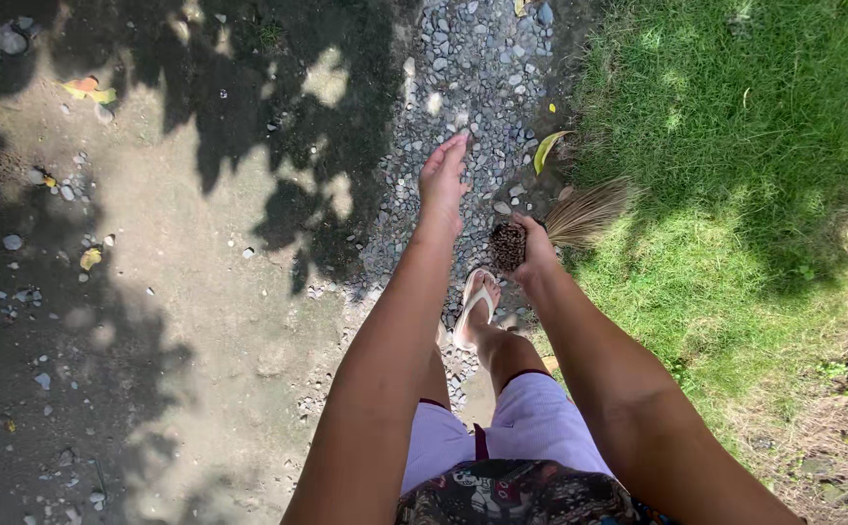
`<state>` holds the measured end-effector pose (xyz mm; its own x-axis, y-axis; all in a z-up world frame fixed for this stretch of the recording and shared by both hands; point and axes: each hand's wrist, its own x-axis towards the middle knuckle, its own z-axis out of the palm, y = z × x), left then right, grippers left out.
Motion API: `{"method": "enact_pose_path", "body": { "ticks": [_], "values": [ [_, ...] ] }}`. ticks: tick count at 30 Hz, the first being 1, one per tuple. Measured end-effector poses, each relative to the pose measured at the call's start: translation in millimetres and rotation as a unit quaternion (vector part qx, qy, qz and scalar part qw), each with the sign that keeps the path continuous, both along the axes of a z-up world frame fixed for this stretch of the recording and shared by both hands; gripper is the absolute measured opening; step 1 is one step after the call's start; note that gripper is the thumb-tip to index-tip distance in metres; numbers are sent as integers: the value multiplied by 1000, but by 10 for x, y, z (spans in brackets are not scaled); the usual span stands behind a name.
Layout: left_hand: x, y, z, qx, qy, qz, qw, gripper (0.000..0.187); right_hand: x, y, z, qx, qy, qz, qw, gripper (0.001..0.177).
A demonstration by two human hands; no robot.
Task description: The person sweeps debris and plant clippings into a dustpan by hand and then walks along a path while holding the broom.
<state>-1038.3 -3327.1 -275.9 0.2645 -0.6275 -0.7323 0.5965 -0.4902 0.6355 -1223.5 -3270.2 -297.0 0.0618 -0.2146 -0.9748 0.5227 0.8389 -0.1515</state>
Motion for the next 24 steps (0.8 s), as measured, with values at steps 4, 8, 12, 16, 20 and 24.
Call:
{"method": "enact_pose_path", "body": {
  "ticks": [4,8,12,16,20,24],
  "values": [
    [-25,32,-470,27,-17,36,999,31,-680,96,317,3,-58,163,985,51],
    [-178,-351,-579,36,15,41,998,25,-1018,-348,1005,-46,-58,213,974,59],
    [-155,-1028,-382,60,22,15,998,23,-885,-1052,628,-61,6,191,980,57],
    [30,-1518,-251,49,48,15,998,23,-504,-1909,-84,73,-67,212,972,51],
    [264,-1883,-250,63,43,21,997,22,-375,-2288,378,-28,-125,255,958,49],
    [413,-2275,-210,61,33,35,997,21,67,-2651,477,-91,-109,193,971,52]
  ]
}}
